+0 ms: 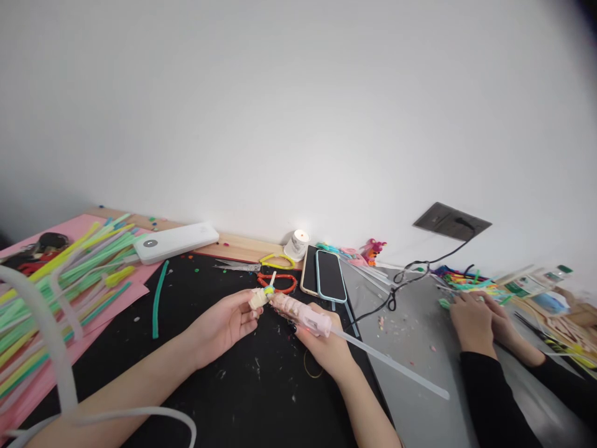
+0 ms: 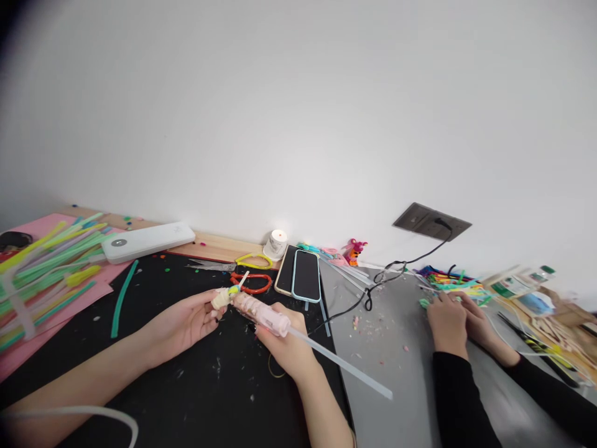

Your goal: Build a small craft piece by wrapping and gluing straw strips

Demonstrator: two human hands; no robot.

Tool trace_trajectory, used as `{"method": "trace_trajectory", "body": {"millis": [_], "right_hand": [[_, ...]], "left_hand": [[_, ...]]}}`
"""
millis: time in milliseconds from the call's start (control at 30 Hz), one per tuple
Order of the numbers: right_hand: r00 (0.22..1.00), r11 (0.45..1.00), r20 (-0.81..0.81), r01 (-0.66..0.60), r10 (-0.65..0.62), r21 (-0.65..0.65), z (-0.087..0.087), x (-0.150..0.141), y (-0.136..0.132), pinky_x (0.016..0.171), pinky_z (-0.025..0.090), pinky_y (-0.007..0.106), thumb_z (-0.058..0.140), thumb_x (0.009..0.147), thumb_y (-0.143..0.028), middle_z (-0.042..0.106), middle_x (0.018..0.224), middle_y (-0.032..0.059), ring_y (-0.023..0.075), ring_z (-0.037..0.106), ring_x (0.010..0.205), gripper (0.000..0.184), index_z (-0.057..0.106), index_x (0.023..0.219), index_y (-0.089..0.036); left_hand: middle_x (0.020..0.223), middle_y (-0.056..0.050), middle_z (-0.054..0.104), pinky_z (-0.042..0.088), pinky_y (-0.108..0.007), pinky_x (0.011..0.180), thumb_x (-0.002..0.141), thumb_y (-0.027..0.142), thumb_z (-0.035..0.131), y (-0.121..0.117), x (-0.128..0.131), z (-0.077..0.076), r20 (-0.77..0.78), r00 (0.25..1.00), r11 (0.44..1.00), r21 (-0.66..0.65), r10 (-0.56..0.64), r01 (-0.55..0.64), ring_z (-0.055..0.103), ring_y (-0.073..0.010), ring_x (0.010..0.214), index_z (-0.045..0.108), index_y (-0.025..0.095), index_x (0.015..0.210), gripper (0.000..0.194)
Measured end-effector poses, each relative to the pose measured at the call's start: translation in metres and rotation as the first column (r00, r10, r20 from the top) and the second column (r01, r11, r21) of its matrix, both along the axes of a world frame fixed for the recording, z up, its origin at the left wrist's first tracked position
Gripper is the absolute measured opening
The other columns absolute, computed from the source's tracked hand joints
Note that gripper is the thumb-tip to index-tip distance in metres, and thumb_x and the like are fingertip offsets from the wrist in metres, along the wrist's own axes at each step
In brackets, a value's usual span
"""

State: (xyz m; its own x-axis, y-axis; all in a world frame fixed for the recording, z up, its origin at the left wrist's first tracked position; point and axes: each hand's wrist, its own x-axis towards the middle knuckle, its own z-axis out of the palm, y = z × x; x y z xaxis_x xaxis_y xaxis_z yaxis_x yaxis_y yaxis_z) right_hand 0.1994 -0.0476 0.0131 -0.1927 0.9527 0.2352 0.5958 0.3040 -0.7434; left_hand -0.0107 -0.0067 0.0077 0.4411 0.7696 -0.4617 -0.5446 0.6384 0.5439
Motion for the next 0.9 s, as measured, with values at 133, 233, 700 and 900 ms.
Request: {"method": "trace_trajectory", "body": {"millis": [133,233,700,900], "right_hand": [[1.0,1.0,0.011,0.008,-0.008,-0.001,0.0012,0.0006,-0.0004,0.048,0.029,0.024,0.058,0.074,-0.016,0.042,0.059,-0.0055,0.0106,0.038,0.052,0.018,0.044,0.064,-0.021],[1.0,1.0,0.004,0.005,-0.005,-0.002,0.0029,0.0006,-0.0008,0.048,0.029,0.024,0.057,0.074,-0.016,0.041,0.059,-0.0055,0.0107,0.038,0.052,0.018,0.044,0.063,-0.021],[1.0,1.0,0.014,0.016,-0.016,-0.014,0.0023,-0.0025,0.0001,0.048,0.03,0.023,0.057,0.075,-0.018,0.041,0.059,-0.0052,0.0106,0.039,0.052,0.02,0.042,0.063,-0.021],[1.0,1.0,0.016,0.009,-0.009,-0.003,-0.002,-0.0005,0.0007,0.045,0.029,0.022,0.058,0.074,-0.017,0.04,0.058,-0.0055,0.0102,0.038,0.051,0.02,0.042,0.062,-0.021]], "left_hand": [[0.061,0.001,0.059,0.052,-0.015,0.05,0.085,0.014,0.054,0.0,-0.0007,0.0016,0.021,1.0,0.999,-0.035,0.006,-0.006,0.055,-0.0063,0.05,0.064,0.014,0.079,0.011],[0.06,0.002,0.058,0.052,-0.015,0.051,0.085,0.016,0.055,0.0006,-0.0012,0.003,0.021,1.0,0.999,-0.032,0.023,-0.022,0.055,-0.0062,0.05,0.064,0.015,0.078,0.011],[0.066,-0.001,0.064,0.051,-0.021,0.059,0.079,0.02,0.063,-0.0041,-0.001,-0.0009,-0.175,0.983,0.978,0.207,0.057,-0.02,0.058,-0.0091,0.056,0.061,0.016,0.092,0.014],[0.065,-0.001,0.064,0.051,-0.02,0.058,0.08,0.018,0.062,-0.0017,-0.0005,-0.0013,-0.156,0.985,0.983,0.175,0.078,-0.05,0.058,-0.009,0.055,0.062,0.017,0.087,0.008]]}}
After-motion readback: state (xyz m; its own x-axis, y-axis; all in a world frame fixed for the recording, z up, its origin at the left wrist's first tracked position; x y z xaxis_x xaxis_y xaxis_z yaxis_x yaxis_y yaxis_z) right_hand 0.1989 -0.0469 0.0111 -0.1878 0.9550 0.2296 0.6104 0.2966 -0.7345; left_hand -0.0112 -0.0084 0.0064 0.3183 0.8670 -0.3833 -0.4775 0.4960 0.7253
